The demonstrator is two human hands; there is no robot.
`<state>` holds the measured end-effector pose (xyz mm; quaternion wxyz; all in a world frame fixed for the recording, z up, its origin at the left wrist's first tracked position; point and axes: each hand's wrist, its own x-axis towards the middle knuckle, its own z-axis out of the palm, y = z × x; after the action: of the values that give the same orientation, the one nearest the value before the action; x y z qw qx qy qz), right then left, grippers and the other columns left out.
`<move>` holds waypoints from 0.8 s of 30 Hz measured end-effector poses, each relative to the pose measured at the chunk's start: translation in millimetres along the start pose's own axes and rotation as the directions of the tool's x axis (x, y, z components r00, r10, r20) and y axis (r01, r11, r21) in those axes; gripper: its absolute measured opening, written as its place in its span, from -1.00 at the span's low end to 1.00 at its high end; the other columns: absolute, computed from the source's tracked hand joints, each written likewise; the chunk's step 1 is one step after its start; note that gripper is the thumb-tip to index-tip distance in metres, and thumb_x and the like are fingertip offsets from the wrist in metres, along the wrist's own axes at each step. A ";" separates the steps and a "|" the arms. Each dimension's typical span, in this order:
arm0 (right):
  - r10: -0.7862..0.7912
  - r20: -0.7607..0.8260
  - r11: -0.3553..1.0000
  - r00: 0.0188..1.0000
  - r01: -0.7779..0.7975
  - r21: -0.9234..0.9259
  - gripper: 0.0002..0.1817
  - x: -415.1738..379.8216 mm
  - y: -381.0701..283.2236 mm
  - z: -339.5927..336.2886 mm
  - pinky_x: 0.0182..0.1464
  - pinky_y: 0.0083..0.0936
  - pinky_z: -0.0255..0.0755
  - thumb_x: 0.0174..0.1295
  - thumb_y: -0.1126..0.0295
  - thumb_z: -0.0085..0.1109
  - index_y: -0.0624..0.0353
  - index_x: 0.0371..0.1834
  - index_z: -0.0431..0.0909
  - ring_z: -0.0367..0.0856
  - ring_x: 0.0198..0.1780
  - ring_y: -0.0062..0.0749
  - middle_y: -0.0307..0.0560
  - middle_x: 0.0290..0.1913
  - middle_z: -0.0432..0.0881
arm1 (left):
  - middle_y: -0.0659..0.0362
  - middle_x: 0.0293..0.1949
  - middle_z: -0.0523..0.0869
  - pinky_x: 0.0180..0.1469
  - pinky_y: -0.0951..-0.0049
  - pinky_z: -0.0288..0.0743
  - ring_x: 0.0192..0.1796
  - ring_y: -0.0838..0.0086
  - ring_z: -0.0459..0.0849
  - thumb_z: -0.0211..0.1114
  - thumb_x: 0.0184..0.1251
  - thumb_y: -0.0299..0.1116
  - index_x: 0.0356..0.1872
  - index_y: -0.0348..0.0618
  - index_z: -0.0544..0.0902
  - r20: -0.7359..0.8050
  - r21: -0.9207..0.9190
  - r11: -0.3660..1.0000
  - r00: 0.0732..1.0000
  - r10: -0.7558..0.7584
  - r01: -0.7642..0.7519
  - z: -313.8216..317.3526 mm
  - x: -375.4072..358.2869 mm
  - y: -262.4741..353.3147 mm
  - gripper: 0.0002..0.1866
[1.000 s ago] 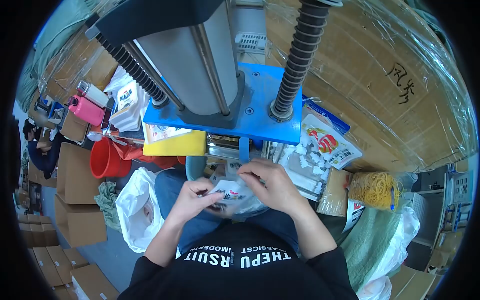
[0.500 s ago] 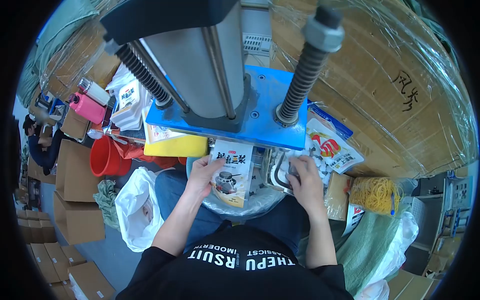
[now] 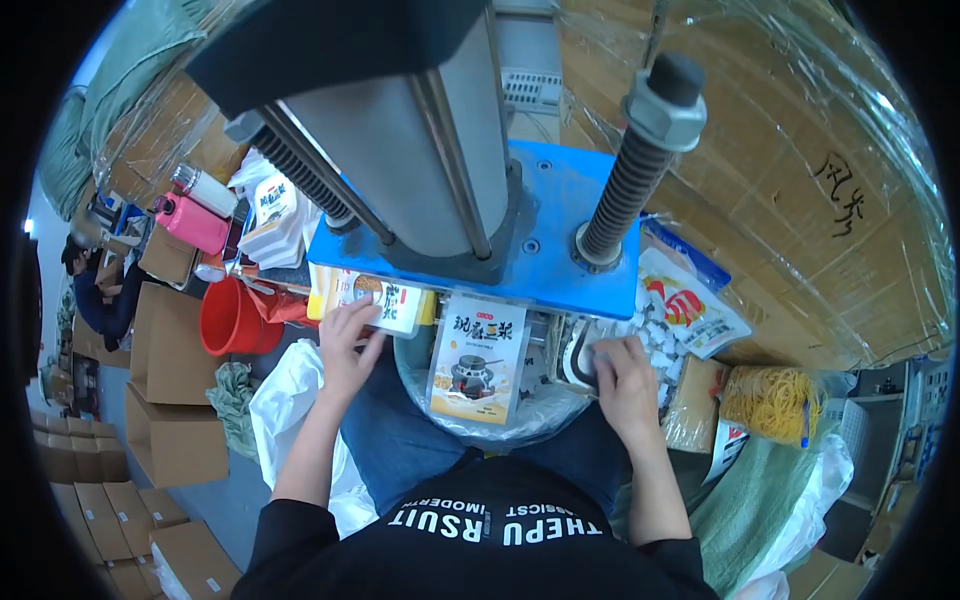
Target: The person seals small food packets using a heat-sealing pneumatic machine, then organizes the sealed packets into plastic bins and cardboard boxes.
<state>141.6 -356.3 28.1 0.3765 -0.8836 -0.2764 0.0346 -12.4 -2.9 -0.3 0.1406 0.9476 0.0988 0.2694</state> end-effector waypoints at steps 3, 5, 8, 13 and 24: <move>0.014 -0.039 0.991 0.999 -0.008 0.136 -0.80 1.0 14.2 5.7 -0.27 -0.39 0.47 0.29 0.56 0.05 0.22 -0.06 0.58 0.61 -0.31 -0.18 0.00 -0.17 0.54 | 0.12 -0.26 0.68 -0.07 0.31 0.45 -0.15 0.20 0.60 0.39 -0.01 -0.47 -0.27 -0.17 0.70 -0.022 -0.075 0.993 0.996 -0.089 0.087 0.4 15.2 -4.0 -0.79; 0.184 -0.008 0.823 0.983 -0.149 0.549 -0.79 4.5 2.0 1.3 -0.28 -0.60 0.48 0.39 0.51 -0.02 0.27 -0.02 0.57 0.58 -0.37 -0.53 -0.16 -0.19 0.56 | 0.10 -0.41 0.62 -0.24 0.35 0.43 -0.29 0.27 0.58 0.35 0.06 -0.53 -0.36 -0.25 0.70 -0.044 -0.095 0.987 0.990 -0.131 0.126 0.2 30.6 -4.8 -0.90; 0.181 0.078 0.708 0.980 -0.185 0.681 -0.74 -3.5 -13.2 -3.8 -0.22 -0.57 0.56 0.43 0.49 -0.10 0.30 0.05 0.53 0.65 -0.31 -0.49 -0.11 -0.14 0.58 | 0.11 -0.48 0.59 -0.30 0.39 0.39 -0.36 0.35 0.54 0.35 0.06 -0.55 -0.36 -0.27 0.69 -0.007 -0.284 0.913 0.951 -0.309 0.294 -4.8 24.7 23.8 -0.90; 0.151 0.340 0.642 0.928 -0.354 0.680 -0.80 -3.5 -36.0 -7.2 -0.20 -0.53 0.57 0.27 0.57 0.14 0.33 -0.05 0.55 0.66 -0.32 -0.42 -0.08 -0.25 0.65 | 0.18 -0.53 0.58 -0.35 0.45 0.31 -0.43 0.44 0.44 0.44 -0.08 -0.53 -0.39 -0.24 0.71 0.169 -0.524 0.806 0.962 -0.216 0.274 -13.4 -1.0 100.0 -0.84; -0.021 0.281 0.745 0.960 -0.172 0.645 -0.70 4.1 -57.8 20.4 -0.23 -0.64 0.44 0.26 0.50 0.16 0.24 0.07 0.51 0.56 -0.27 -0.62 -0.14 -0.16 0.63 | 0.19 -0.36 0.74 -0.29 0.61 0.48 -0.33 0.67 0.62 0.36 0.22 -0.47 -0.30 -0.39 0.72 0.762 -0.628 0.060 0.629 -0.152 0.776 -3.1 -23.5 124.5 -0.85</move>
<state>112.9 -308.5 53.7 0.6222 -0.6895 -0.2585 0.2658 -19.8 -125.5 30.7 0.7767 0.5967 0.1940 -0.0548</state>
